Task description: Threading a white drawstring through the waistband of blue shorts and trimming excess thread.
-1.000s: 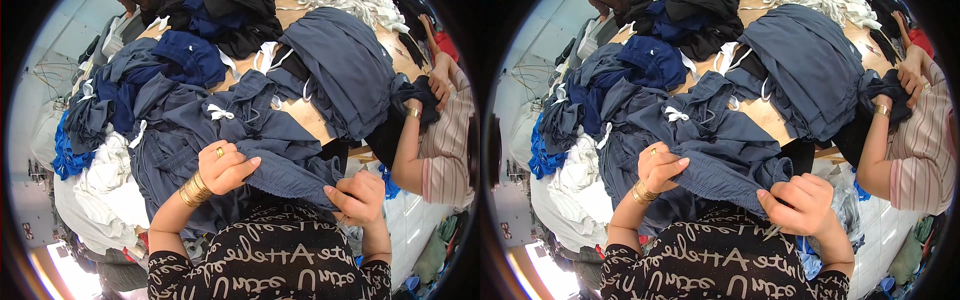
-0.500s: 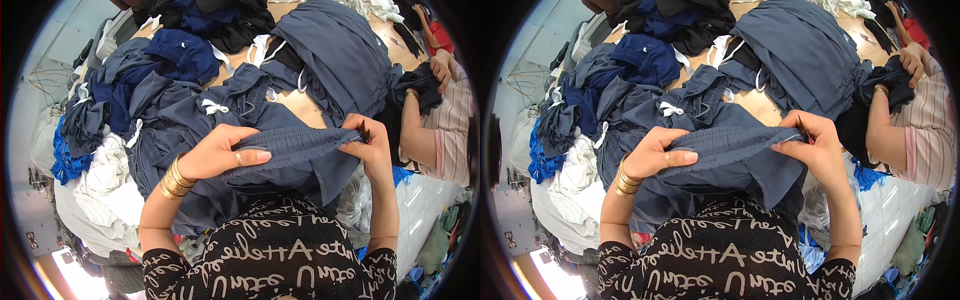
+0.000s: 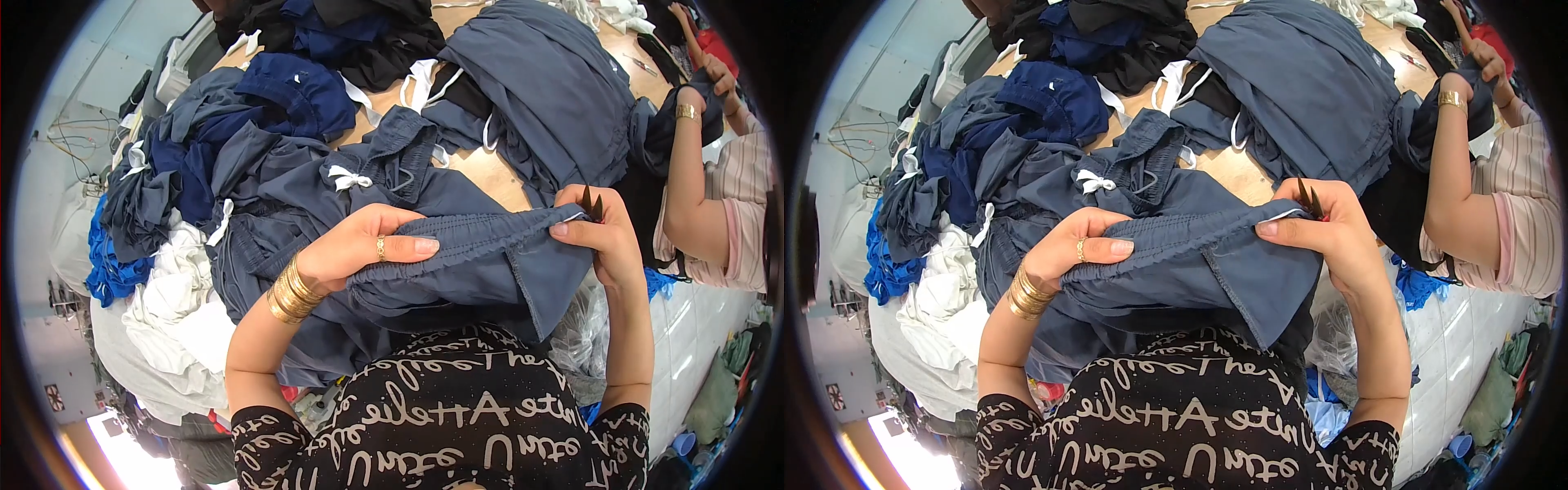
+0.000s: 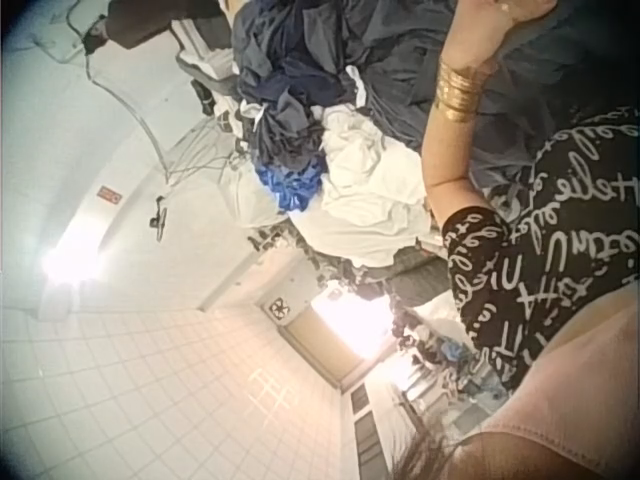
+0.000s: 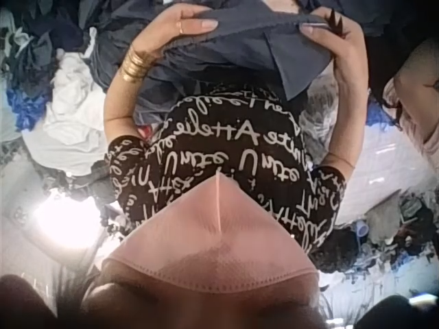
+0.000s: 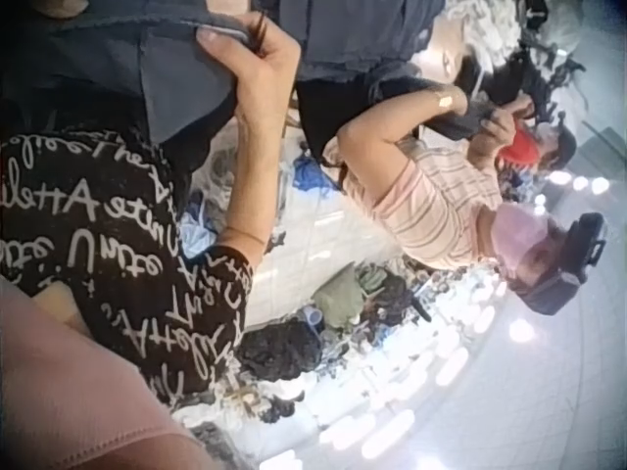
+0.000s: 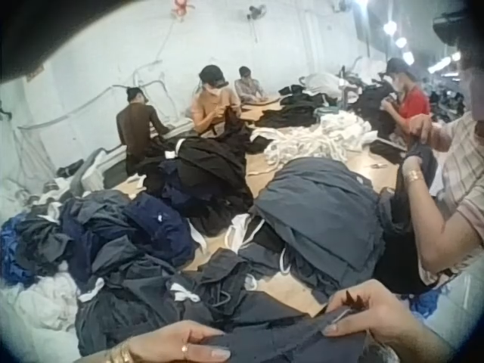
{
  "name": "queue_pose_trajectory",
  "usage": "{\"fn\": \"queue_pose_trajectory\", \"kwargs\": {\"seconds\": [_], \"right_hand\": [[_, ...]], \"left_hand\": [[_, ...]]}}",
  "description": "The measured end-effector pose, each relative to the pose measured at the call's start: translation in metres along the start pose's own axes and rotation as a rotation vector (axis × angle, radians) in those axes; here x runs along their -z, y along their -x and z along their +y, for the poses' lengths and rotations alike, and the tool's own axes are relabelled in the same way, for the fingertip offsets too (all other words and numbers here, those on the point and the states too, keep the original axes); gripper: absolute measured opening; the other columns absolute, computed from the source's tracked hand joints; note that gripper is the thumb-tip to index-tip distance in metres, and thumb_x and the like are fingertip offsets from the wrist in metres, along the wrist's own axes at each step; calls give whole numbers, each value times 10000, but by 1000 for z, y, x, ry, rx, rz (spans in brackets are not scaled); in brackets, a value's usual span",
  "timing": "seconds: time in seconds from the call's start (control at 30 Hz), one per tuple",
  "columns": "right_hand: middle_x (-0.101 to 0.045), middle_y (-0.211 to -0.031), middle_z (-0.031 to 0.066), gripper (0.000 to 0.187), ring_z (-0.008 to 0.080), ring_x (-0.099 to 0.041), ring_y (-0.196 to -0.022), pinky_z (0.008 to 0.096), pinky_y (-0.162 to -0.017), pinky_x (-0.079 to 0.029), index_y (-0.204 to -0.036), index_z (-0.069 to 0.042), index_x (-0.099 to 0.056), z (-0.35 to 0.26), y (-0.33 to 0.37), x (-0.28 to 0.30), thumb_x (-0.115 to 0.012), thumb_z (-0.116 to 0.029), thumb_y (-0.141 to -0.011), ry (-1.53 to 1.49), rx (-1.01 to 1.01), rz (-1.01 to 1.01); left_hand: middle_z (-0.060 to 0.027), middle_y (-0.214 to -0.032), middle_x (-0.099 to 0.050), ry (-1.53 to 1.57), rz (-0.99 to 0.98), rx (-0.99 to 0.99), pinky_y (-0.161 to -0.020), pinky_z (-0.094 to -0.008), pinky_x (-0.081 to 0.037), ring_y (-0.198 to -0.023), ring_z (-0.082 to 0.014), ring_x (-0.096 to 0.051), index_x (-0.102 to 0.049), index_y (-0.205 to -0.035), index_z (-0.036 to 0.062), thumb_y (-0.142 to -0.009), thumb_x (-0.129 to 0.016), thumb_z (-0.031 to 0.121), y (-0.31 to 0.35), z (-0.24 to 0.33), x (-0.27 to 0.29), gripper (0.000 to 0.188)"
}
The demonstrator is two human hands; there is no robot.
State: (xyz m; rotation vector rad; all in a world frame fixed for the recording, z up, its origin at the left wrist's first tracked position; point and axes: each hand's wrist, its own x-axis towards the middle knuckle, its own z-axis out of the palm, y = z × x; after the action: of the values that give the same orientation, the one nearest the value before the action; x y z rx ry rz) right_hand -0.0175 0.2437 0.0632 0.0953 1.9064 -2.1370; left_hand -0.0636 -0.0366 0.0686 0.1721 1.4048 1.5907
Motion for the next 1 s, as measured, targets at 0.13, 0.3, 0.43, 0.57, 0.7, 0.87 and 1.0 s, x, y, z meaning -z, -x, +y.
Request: {"fn": "queue_pose_trajectory", "kwargs": {"seconds": [0.13,0.3,0.43,0.57,0.7,0.87,1.0], "right_hand": [[-540,-594,-57,148,5,-450,-545,167,-525,-317,-650,-62,-559,-4,0,-3,-701,-79,-688,-64,-98,-26],[-545,-598,-52,135,11,-450,-535,169,-515,-316,-662,-64,-568,-2,-1,-3,-699,-85,-692,-101,-135,-16],[-553,-606,-48,117,15,-459,-536,169,-519,-324,-682,-56,-586,0,-2,-1,-696,-93,-695,-91,-146,-35],[-566,-618,-43,102,15,-470,-546,168,-528,-334,-700,-50,-600,-1,-1,-3,-693,-93,-701,-100,-151,-36],[-582,-639,-33,91,19,-494,-563,168,-541,-358,-719,-44,-612,-2,-1,-2,-694,-79,-701,-116,-160,-61],[-594,-652,-26,95,24,-512,-576,169,-552,-373,-727,-42,-617,0,-2,0,-701,-73,-696,-137,-179,-63],[-607,-674,-12,106,36,-525,-591,174,-564,-386,-758,-27,-631,0,0,1,-701,-78,-697,-154,-189,-91]], "left_hand": [[-46,-952,-646,232,-29,113,-754,-189,-465,-834,-65,-597,-610,-1019,-27,-840,-605,155,1,-6,4,254],[-65,-986,-637,261,128,188,-795,-216,-470,-887,-94,-605,-591,-1004,-27,-832,-611,139,2,-6,0,240],[-83,-1025,-624,260,265,160,-812,-223,-471,-912,-115,-607,-566,-1022,-27,-827,-616,127,4,-8,-1,254],[-105,-1078,-612,-480,20,-620,-860,-268,-454,-970,-161,-593,-563,-1061,-35,-809,-630,186,2,-33,19,341],[-128,-1166,-576,-767,-99,-751,-928,-346,-400,-1067,-258,-539,-540,-1158,-15,-717,-649,340,-2,-37,38,577],[-129,-1181,-569,-701,-100,-723,-937,-362,-384,-1078,-293,-527,-546,-1171,10,-649,-668,438,-3,-38,37,686],[-112,-1138,-588,-696,-42,-669,-930,-330,-404,-1058,-232,-541,-557,-1140,-13,-738,-661,269,-2,-36,26,502]]}}
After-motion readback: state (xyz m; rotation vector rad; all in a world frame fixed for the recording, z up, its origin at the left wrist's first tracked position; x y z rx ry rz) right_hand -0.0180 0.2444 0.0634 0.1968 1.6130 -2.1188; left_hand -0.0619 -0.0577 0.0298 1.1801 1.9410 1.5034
